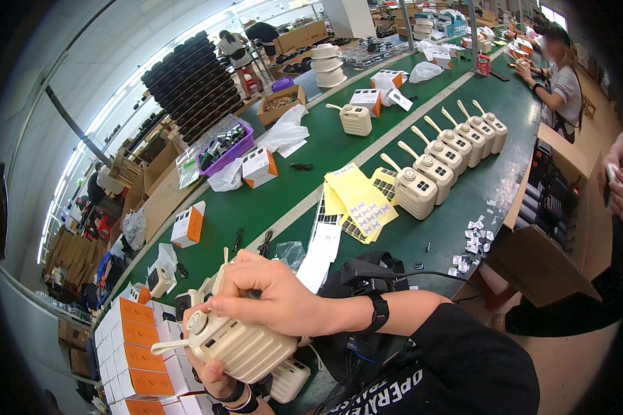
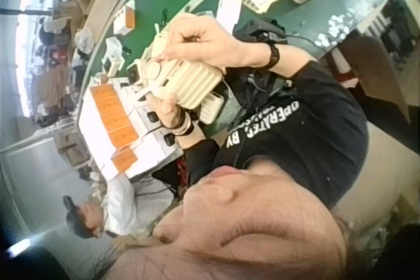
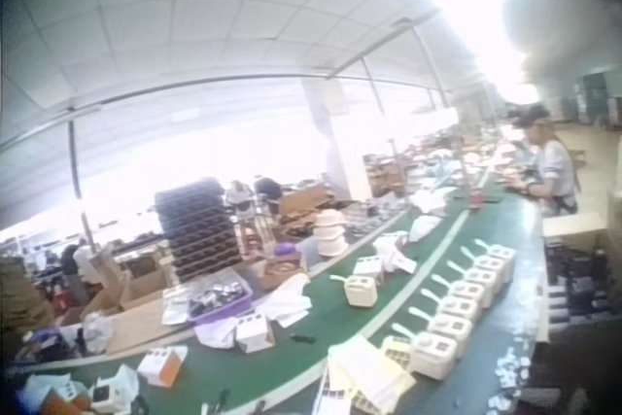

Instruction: The recorder is assembling and inspecting small electronic devices (likely solar-powered cameras or sensors) on a manufacturing assembly line.

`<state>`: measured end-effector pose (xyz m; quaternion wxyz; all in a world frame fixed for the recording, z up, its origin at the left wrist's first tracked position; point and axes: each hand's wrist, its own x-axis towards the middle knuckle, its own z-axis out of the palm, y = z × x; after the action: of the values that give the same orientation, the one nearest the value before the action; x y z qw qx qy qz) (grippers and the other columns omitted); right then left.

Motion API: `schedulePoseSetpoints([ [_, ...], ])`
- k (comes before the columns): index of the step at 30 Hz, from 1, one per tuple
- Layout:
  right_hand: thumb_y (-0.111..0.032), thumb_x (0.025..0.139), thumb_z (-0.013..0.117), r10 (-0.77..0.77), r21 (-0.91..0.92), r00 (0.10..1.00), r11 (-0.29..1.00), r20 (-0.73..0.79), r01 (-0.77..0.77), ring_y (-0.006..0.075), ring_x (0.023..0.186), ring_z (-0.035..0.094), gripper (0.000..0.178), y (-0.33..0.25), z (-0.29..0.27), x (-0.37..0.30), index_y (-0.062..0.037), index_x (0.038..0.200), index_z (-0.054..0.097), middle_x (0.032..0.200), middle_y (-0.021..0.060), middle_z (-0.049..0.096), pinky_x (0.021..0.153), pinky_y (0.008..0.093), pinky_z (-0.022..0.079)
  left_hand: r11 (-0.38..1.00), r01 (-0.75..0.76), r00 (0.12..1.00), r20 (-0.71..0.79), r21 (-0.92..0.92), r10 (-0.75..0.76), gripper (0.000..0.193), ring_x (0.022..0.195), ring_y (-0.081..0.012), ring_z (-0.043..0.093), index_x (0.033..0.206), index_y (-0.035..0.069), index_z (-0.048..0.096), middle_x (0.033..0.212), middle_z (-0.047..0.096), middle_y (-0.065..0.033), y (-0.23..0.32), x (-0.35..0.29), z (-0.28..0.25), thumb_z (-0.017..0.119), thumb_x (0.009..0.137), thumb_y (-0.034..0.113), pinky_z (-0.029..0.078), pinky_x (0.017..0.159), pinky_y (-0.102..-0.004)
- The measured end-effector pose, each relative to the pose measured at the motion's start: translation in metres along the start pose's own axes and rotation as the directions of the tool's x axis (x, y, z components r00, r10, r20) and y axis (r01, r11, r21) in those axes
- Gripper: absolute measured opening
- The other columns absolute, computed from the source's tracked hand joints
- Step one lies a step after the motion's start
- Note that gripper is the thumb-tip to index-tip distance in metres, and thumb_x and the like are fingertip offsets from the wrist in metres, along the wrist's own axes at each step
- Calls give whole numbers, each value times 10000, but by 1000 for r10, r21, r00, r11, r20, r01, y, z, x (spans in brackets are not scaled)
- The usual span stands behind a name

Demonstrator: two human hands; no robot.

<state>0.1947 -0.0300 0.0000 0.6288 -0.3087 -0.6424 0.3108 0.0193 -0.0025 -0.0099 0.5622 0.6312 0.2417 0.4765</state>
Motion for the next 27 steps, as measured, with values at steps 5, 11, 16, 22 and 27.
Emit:
schedulePoseSetpoints([
  [5,-156,921,459,217,531,972,816,85,-229,157,864,548,278,-6,4,3,3,751,609,920,94,630,800,302,403,917,62,996,90,-395,-28,745,911,-287,538,1101,-8,396,1013,487,-194,-7,-8,-4,651,532,399,474,783,-374],
  [11,-263,952,376,112,428,993,896,40,-119,127,859,551,357,-7,5,-3,-11,948,630,937,73,623,802,246,407,724,74,995,102,-686,-6,749,1036,-350,496,1248,75,359,1172,444,-184,-19,-9,-8,639,611,354,466,848,-489],
  [16,-265,952,372,92,436,994,893,62,-110,146,908,532,353,-10,7,-1,-21,975,626,963,77,614,837,265,386,752,48,994,-45,-658,-102,747,900,-313,543,1110,-14,385,1009,500,-229,-6,-7,5,628,522,378,467,792,-383],
  [22,-242,914,444,-4,168,997,986,83,-10,176,985,476,293,-9,4,2,-24,1032,601,1002,84,583,881,310,356,887,60,991,-82,-458,-109,785,923,-274,527,1140,-36,378,1031,486,-198,-10,-4,-5,641,526,377,453,804,-371],
  [27,-153,889,483,-33,88,933,996,358,2,233,1104,403,401,-4,-9,11,-36,1270,438,1200,114,477,956,335,285,932,-2,983,-174,-361,-66,784,925,-263,523,1148,-54,374,1017,482,-181,-9,-1,-4,631,548,381,443,807,-354],
])
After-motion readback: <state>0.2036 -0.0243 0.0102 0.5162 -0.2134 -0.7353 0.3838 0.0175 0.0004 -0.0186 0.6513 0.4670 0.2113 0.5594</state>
